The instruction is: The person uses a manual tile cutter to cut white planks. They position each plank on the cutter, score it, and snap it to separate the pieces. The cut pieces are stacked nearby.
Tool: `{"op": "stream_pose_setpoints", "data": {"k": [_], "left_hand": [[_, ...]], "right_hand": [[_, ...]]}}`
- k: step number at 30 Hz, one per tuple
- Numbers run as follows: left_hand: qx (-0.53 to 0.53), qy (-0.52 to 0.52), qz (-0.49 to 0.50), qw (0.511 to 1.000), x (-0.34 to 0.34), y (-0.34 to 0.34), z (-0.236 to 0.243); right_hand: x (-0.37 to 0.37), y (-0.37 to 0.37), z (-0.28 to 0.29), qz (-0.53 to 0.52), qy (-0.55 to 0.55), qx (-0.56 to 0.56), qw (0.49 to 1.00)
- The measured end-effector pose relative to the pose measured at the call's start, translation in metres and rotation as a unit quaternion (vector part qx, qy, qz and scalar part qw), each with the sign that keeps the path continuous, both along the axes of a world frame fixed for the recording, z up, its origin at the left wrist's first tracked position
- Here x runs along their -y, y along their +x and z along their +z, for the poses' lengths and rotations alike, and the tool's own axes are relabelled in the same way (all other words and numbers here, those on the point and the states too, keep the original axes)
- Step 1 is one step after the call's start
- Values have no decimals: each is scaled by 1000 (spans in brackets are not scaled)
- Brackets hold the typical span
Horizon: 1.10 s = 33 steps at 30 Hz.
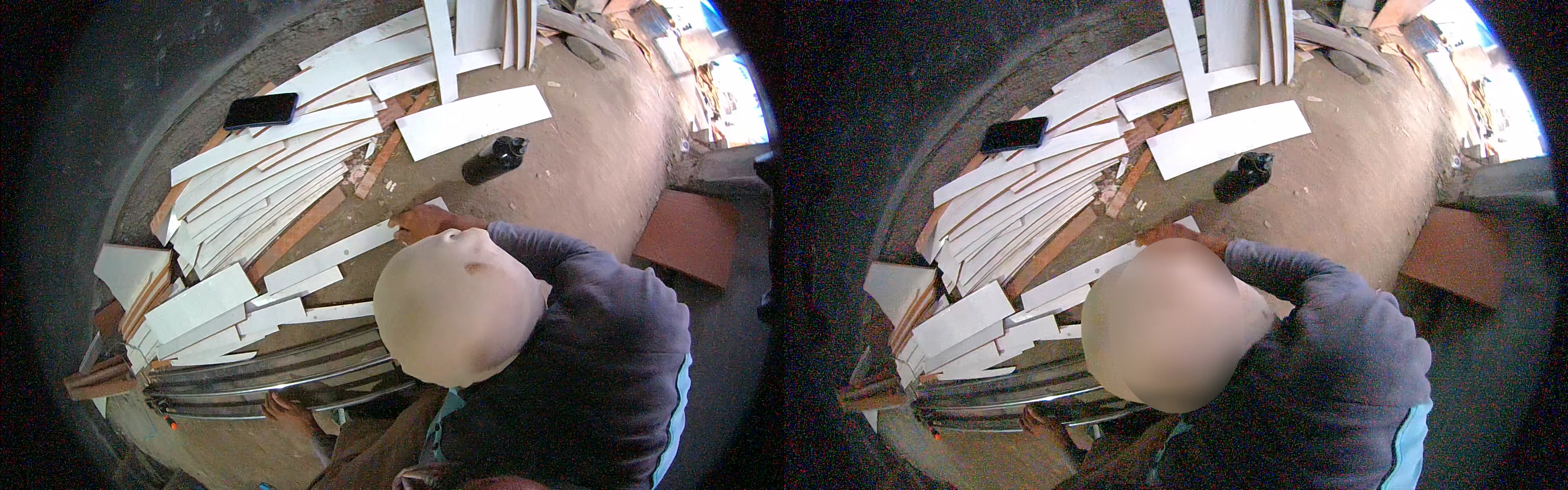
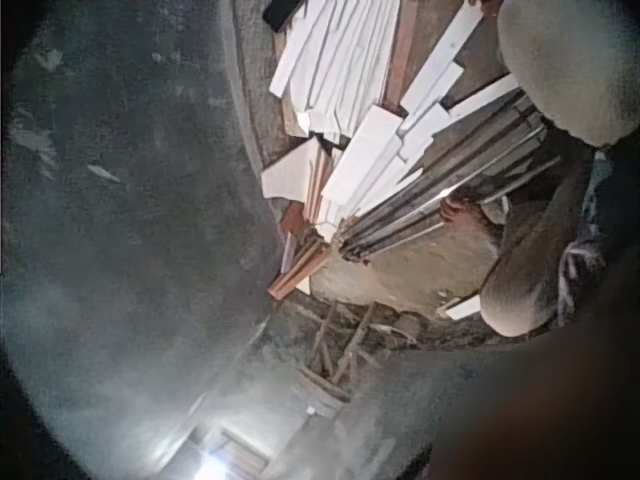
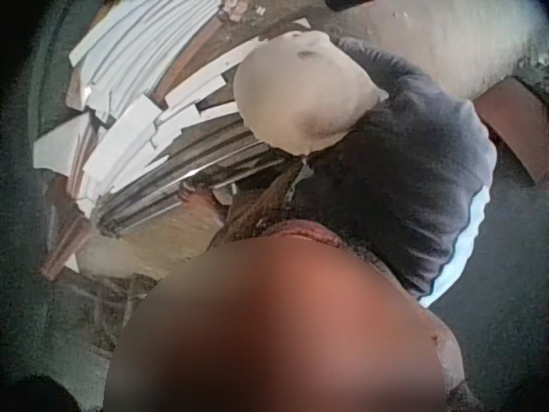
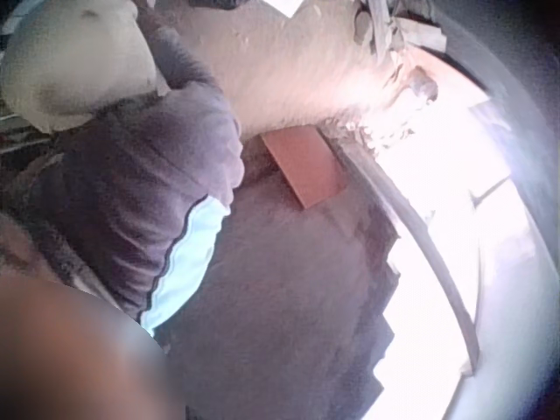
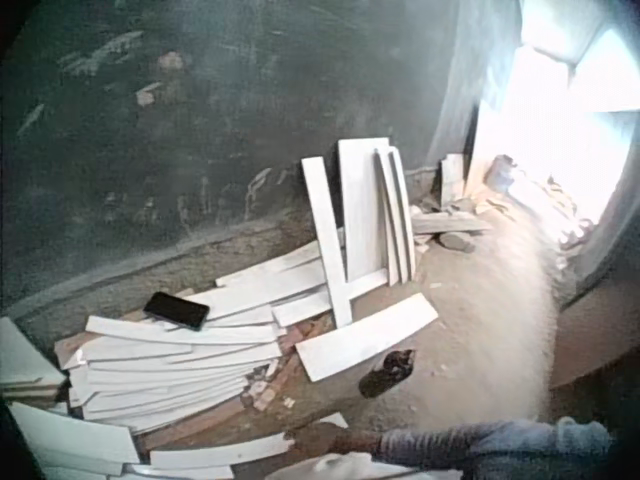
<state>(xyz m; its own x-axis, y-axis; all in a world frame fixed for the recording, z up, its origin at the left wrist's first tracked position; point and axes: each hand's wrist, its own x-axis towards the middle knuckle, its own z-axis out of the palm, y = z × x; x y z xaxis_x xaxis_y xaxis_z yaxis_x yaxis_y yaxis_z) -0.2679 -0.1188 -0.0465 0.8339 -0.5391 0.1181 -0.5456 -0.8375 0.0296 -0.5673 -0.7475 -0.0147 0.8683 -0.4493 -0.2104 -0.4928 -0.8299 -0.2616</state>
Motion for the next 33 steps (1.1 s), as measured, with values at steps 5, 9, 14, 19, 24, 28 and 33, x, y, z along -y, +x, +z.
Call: {"op": "stream_pose_setpoints", "data": {"k": [5, 9, 14, 19, 24, 28, 33], "left_hand": [[14, 44, -13, 999, 1, -1, 3], [64, 95, -117, 986, 2, -5, 15], [59, 94, -155, 982, 7, -7, 23], [36, 75, -167, 982, 9, -3, 24], [-67, 60, 3, 996, 15, -11, 26], [-110, 217, 113, 963, 15, -13, 29], [-157, 196, 113, 961, 14, -15, 28]], "right_hand": [[16, 2, 3, 3, -7, -12, 1000], [23, -13, -15, 39, -32, 0, 999], [33, -123, -48, 150, 291, -212, 921], [166, -257, -33, -38, 30, -294, 955], [276, -212, -15, -78, -111, -114, 984], [300, -154, -6, 33, -73, -165, 983], [303, -138, 0, 43, -11, -212, 976]]}}
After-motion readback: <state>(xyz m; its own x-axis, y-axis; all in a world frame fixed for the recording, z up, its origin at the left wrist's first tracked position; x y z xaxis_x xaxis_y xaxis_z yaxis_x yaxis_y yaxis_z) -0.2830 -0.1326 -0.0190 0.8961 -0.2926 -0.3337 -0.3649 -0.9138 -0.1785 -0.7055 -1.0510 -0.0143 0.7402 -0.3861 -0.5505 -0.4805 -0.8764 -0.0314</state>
